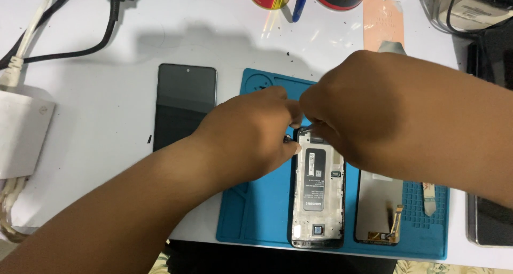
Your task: Disassembling a mobile phone by removing screws and internal components using a screwdriver and prying tool.
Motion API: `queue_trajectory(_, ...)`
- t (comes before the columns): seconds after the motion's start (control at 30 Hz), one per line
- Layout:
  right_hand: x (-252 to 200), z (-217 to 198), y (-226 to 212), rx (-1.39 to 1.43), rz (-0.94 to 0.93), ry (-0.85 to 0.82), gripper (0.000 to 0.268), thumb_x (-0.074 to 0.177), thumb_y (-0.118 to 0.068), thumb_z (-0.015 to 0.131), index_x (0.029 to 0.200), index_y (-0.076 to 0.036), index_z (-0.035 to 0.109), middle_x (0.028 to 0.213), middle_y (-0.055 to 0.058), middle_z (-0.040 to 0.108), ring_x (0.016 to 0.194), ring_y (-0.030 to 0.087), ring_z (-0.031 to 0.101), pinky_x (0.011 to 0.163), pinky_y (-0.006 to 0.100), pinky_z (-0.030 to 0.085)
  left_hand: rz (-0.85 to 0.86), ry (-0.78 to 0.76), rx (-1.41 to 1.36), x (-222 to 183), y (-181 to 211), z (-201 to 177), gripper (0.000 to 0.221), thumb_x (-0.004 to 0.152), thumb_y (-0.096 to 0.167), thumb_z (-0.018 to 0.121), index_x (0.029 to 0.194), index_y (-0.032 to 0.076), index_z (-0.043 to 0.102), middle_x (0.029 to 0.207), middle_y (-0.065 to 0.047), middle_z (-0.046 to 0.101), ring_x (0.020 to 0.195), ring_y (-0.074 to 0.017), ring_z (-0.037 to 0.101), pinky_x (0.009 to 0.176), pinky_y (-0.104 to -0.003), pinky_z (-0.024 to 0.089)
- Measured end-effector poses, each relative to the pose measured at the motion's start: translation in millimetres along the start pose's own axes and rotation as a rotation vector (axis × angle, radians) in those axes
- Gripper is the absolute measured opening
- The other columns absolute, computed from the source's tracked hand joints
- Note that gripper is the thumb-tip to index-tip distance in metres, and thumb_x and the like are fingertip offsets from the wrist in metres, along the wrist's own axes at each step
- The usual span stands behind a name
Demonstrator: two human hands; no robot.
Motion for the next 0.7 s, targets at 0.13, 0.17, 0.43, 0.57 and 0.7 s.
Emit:
queue_trajectory(0.13,1.0,8.3,1.2,0.000,-0.018,0.096,0.057,0.109,-0.060,0.038,0.068,-0.026,0.057,0.050,-0.004,0.046,0.048,0.021,0.044,0.068,0.034,0.044,0.017,0.036,0.019,2.4,-4.5,5.4,0.030,0.092,0.039,0.068,0.117,0.021,0.068,0.110,-0.003,0.060,0.075,-0.0280,0.065,0.058,-0.046,0.053)
queue_trajectory(0.17,-1.6,7.7,3.3,0.037,0.071,0.044,0.062,0.106,-0.064,0.036,0.063,-0.022,0.052,0.051,-0.004,0.048,0.051,0.020,0.046,0.066,0.033,0.045,0.027,0.052,0.018,2.8,-5.3,5.7,0.031,0.091,0.039,0.070,0.116,0.020,0.068,0.109,-0.003,0.060,0.076,-0.0298,0.065,0.058,-0.047,0.052)
queue_trajectory(0.43,13.7,4.1,-10.6,-0.185,-0.165,-0.149,0.022,0.082,-0.012,0.052,0.062,-0.023,0.052,0.061,-0.006,0.051,0.055,0.014,0.049,0.051,0.030,0.037,0.102,0.142,-0.001,2.9,-5.4,6.5,0.033,0.087,0.034,0.075,0.117,0.024,0.065,0.105,-0.006,0.061,0.077,-0.0331,0.066,0.057,-0.050,0.052)
queue_trajectory(0.57,5.4,-3.6,-7.7,-0.119,-0.029,-0.124,0.020,0.091,-0.013,0.047,0.094,-0.032,0.044,0.061,-0.008,0.051,0.058,0.017,0.048,0.057,0.033,0.039,0.088,0.126,0.029,2.2,-2.8,4.9,0.032,0.088,0.035,0.074,0.117,0.024,0.062,0.101,-0.007,0.058,0.072,-0.0343,0.063,0.052,-0.051,0.050)
queue_trajectory(0.7,16.0,48.6,11.3,0.091,0.008,0.170,0.025,0.078,-0.030,0.047,0.060,-0.025,0.031,0.058,-0.008,0.027,0.061,0.009,0.025,0.064,0.030,0.025,0.056,0.122,-0.049,0.6,-3.4,2.9,0.029,0.086,0.031,0.072,0.115,0.030,0.069,0.098,-0.002,0.059,0.074,-0.0312,0.063,0.056,-0.049,0.050)
Point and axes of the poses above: each hand's wrist, its own x-axis towards the middle knuckle, its own z-axis out of the palm, y = z × x, the point moved 5 cm from there along x, towards the middle knuckle
